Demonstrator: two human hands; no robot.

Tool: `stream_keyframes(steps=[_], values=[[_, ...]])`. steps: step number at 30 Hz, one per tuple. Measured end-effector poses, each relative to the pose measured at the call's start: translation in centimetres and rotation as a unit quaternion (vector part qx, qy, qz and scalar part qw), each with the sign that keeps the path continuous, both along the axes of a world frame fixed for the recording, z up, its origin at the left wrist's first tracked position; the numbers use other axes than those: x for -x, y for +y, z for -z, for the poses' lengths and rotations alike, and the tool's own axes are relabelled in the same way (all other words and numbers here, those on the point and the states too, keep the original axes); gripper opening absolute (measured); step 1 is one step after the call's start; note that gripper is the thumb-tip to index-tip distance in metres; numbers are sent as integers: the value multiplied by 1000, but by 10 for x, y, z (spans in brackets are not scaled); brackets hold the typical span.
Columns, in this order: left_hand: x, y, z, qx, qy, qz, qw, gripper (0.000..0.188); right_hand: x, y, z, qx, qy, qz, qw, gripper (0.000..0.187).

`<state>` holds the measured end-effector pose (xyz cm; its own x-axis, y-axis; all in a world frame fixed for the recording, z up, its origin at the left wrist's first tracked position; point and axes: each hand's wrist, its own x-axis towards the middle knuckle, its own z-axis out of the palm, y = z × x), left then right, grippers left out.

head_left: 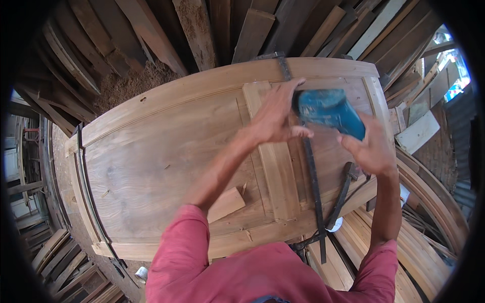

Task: The person drills holes into a wooden door frame, hammers small wooden pegs into the holes, and then uses a chisel and hammer to trim and finish the wood.

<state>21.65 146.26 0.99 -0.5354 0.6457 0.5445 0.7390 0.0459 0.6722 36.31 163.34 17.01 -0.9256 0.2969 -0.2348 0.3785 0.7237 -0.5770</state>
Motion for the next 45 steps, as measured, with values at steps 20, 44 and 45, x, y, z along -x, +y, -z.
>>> stream_keyframes(steps=[20,44,45], values=[[188,26,77,-81,-219,81,969,88,233,-14,37,-104,-126,-104,981,28],[171,20,104,-113,-124,-125,978,101,255,-22,54,-137,-117,-208,961,32],[173,19,106,-149,-142,-101,973,106,259,-28,55,-135,-118,-210,961,32]])
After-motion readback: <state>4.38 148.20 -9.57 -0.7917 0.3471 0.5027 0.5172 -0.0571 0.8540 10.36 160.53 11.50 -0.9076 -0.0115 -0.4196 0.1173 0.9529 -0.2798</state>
